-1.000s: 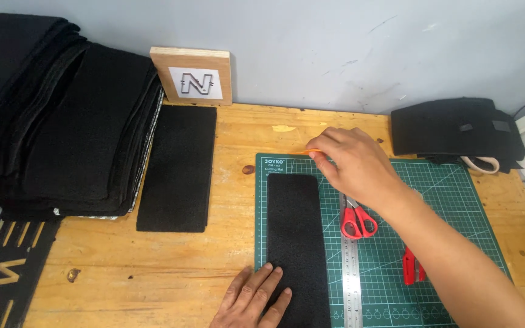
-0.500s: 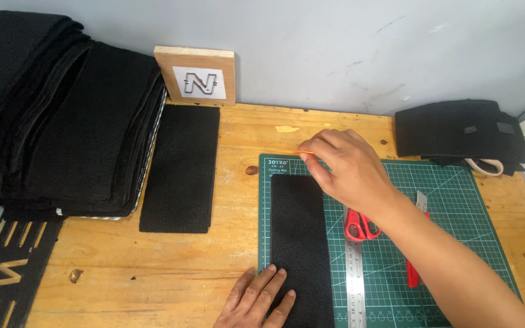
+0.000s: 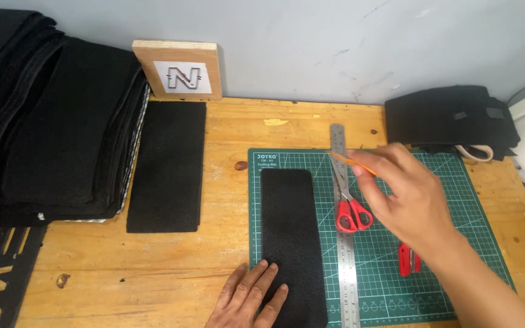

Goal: The person uses red-handled scissors to trim the edges of a rectangular piece of black fabric on a green cutting mat. After cutting, the person uses an orange plastic scraper to smooth the surface of the fabric.

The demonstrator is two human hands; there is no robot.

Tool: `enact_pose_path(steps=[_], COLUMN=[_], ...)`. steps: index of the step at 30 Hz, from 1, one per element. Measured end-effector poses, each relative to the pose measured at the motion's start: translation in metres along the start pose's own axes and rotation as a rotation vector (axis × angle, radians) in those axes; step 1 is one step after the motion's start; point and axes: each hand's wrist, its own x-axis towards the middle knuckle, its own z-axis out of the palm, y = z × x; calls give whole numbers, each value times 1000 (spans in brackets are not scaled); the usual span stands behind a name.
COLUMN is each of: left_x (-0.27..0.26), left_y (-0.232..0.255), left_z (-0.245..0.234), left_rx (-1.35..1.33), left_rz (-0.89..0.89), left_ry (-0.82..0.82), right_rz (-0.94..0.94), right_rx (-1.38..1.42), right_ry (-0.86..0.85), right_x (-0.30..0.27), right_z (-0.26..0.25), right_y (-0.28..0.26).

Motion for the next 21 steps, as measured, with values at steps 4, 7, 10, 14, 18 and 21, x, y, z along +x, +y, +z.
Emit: enact_pose_path(steps=[4, 7, 10, 14, 18, 21], left_x=[5, 1, 3, 9, 8, 16], left_y=[4, 3, 5, 9, 6, 7], left_z=[-1, 5, 3, 1, 2, -2], left_rx=[-15, 42, 50, 31, 3, -56], left_rz=[-28, -1, 4, -40, -7, 23], left_ry=[4, 32, 13, 14, 12, 29], right_rz=[41, 21, -7, -14, 35, 30], right_rx=[-182, -314, -326, -315, -325, -309], right_ry=[-95, -99, -130, -191, -346, -328], right_x=[-40, -64, -74, -78, -82, -84], right_z=[3, 7, 8, 11, 13, 12], right_y=[25, 34, 36, 30, 29, 30])
